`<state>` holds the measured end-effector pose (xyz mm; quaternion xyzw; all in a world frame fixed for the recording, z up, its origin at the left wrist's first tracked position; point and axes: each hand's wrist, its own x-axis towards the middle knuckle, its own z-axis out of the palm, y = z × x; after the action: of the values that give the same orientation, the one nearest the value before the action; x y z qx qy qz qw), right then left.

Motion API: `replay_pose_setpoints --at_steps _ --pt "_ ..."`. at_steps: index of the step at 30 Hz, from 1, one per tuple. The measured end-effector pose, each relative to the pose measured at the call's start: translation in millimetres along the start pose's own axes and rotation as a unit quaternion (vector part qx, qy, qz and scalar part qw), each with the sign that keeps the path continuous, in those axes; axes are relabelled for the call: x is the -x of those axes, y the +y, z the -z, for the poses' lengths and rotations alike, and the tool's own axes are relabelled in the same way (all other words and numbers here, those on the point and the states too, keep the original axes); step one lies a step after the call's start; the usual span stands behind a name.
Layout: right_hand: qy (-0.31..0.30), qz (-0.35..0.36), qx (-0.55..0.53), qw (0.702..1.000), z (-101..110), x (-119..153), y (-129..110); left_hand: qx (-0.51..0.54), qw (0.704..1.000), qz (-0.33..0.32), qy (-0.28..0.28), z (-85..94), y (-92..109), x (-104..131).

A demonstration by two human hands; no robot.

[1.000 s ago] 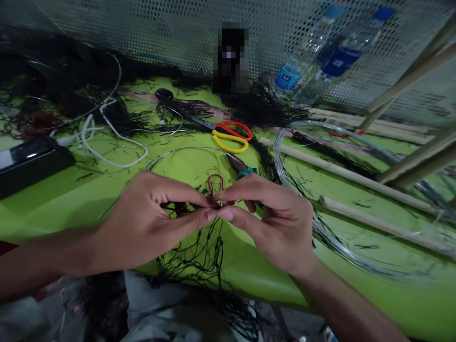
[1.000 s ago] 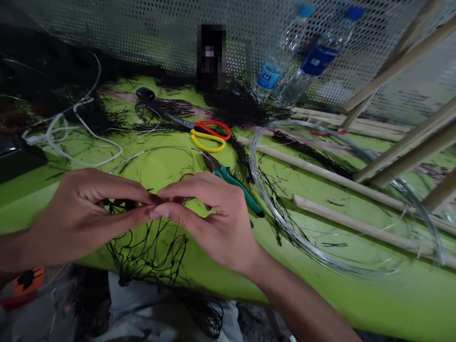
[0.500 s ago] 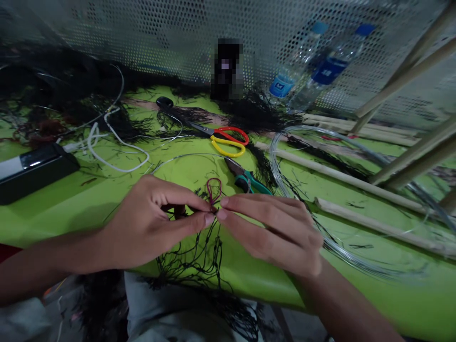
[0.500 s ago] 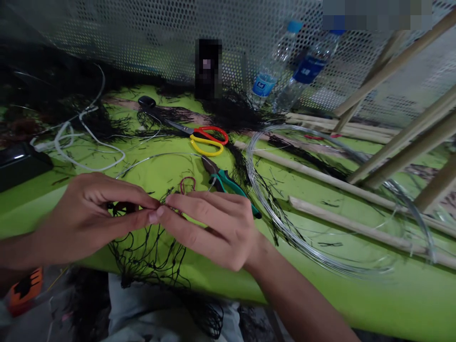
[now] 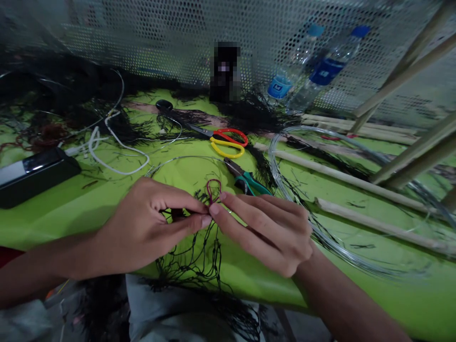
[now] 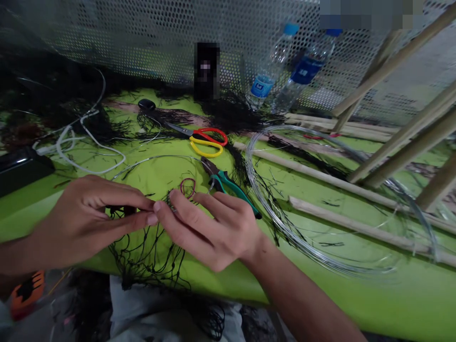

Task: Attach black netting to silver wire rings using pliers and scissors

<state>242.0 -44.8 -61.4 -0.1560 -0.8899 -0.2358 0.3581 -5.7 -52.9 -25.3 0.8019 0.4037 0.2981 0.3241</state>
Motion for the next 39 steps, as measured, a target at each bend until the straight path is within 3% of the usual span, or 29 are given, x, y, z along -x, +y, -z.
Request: replay_pose_setpoints --at_steps 5,12,17,23,27,30,32,36,39 --pt "-0.014 -0.037 -0.024 0.999 -4.5 -0.6 0.0 -0.025 0.999 -0.026 0.006 -3.2 -1.5 1.8" --pt "-0.027 -0.157 -0.13 0.979 -6.5 -9.1 -4.9 -0.063 0.995 -0.033 0.071 -6.2 2.9 7.9" --pt "-0.066 -0.261 -0.241 0.932 -3.8 -13.4 -7.0 -0.049 0.993 -0.039 0.102 -7.8 3.6 8.6" --pt "-0.102 -0.357 -0.359 0.856 2.7 -21.4 -9.2 -0.035 0.991 -0.059 0.119 -10.8 2.0 6.6" --pt "-0.118 -0.397 -0.407 0.814 5.3 -24.3 -8.8 -0.044 0.99 -0.064 0.115 -9.7 3.4 5.2" --pt "-0.123 -0.402 -0.433 0.797 5.0 -22.9 -9.6 -0.049 0.993 -0.032 0.099 -6.7 4.4 3.0" --pt "-0.103 -0.398 -0.407 0.816 3.6 -21.7 -13.5 -0.039 0.996 0.006 0.081 -4.6 4.5 0.1" --pt "-0.033 -0.375 -0.25 0.892 -2.4 -22.1 -30.7 -0.006 0.997 0.054 0.053 -2.7 5.7 -6.4" --pt "-0.028 -0.384 -0.173 0.906 -7.3 -23.6 -42.8 0.011 0.997 0.061 0.044 -3.1 7.1 -8.9"
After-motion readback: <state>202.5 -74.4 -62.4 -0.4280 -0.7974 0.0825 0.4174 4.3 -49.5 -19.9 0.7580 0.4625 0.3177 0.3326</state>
